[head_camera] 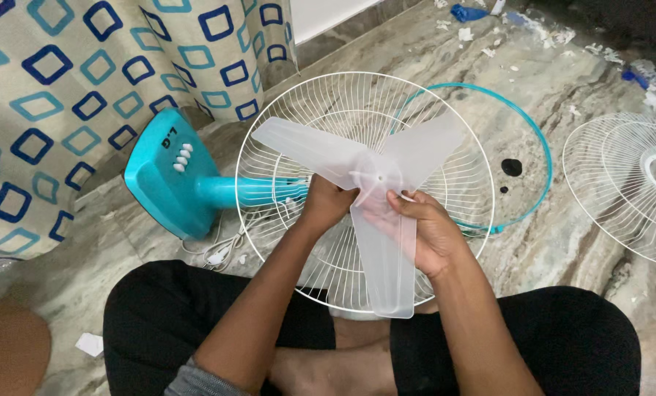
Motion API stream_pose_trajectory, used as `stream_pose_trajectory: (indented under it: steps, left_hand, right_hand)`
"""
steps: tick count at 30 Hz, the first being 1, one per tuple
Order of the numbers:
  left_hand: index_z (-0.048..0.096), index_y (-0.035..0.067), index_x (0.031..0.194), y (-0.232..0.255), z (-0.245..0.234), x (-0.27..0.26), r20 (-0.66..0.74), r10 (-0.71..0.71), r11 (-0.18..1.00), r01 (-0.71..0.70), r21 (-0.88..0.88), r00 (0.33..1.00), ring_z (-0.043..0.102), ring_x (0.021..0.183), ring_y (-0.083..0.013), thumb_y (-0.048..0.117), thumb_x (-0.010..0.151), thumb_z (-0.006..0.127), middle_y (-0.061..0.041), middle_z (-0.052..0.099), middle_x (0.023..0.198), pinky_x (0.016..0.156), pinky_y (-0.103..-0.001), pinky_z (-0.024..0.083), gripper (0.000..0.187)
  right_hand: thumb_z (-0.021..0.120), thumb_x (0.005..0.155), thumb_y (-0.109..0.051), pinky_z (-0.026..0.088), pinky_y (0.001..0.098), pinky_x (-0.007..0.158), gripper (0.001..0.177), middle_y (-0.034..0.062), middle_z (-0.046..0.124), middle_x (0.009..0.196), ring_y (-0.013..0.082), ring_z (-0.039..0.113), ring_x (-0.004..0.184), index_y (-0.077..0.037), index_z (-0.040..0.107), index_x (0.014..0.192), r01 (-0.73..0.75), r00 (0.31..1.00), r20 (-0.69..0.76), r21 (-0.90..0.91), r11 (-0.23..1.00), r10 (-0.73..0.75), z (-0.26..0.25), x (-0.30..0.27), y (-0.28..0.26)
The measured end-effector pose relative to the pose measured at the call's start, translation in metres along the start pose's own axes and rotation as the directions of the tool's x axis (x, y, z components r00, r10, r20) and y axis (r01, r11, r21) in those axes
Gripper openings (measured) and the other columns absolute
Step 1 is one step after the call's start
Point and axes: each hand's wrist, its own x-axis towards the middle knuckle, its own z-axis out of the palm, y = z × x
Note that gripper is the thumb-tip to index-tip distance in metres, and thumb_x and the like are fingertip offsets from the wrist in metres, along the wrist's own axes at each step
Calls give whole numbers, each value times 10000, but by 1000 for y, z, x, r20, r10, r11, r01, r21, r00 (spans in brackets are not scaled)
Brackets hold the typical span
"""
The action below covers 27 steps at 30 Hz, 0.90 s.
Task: The person disassembles a standing fan by removing the fan blades, the front grill, and the central hub cap. They use a screwdriver to loosen screws on the motor housing.
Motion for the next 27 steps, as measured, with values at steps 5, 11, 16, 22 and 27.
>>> stream_pose_trajectory:
  steps: [5,11,16,22,27]
  left_hand:
    - [728,15,1074,46,-15,-6,44,-427,878,425,-220,903,723,786,-181,74,877,722,-88,758,918,611,-300,568,206]
    - [701,12,1125,59,-31,-15,94,-439,795,434,-424,894,747,908,-158,74,851,693,-83,763,1006,667,-286,608,280]
    - [576,43,1303,62,-33,-21,156,-381,640,381,-667,911,726,914,-149,223,868,650,-81,710,1086,703,-295,626,475]
    - [570,-3,1341,77,-26,-11,73,-459,727,422,-541,885,690,838,-129,315,883,766,-56,695,986,683,-312,592,591]
    - [553,99,1383,95,-19,-2,52,-444,756,405,-514,895,660,783,-91,285,834,809,2,693,856,646,-266,545,634]
  right_hand:
    - [652,920,-7,581,460,978,369,234,668,1202,322,702,1087,72,564,1270,-8,1000,28,-125,992,11,9,-2,-2]
    - [564,1009,-265,579,452,980,480,223,674,1242,314,694,1109,74,535,1348,-29,997,65,-100,995,35,23,-3,-8]
    - [399,1009,-490,572,457,970,669,229,687,1256,320,697,1129,61,514,1369,-76,993,85,-45,996,80,31,-5,-19]
    - [431,1038,-380,568,445,969,538,193,676,1274,289,688,1133,16,510,1393,-32,997,63,-260,965,50,31,-5,-30]
    - [463,1052,-319,576,431,974,474,178,698,1251,261,702,1106,43,552,1345,39,996,93,-329,943,-9,20,-7,-44]
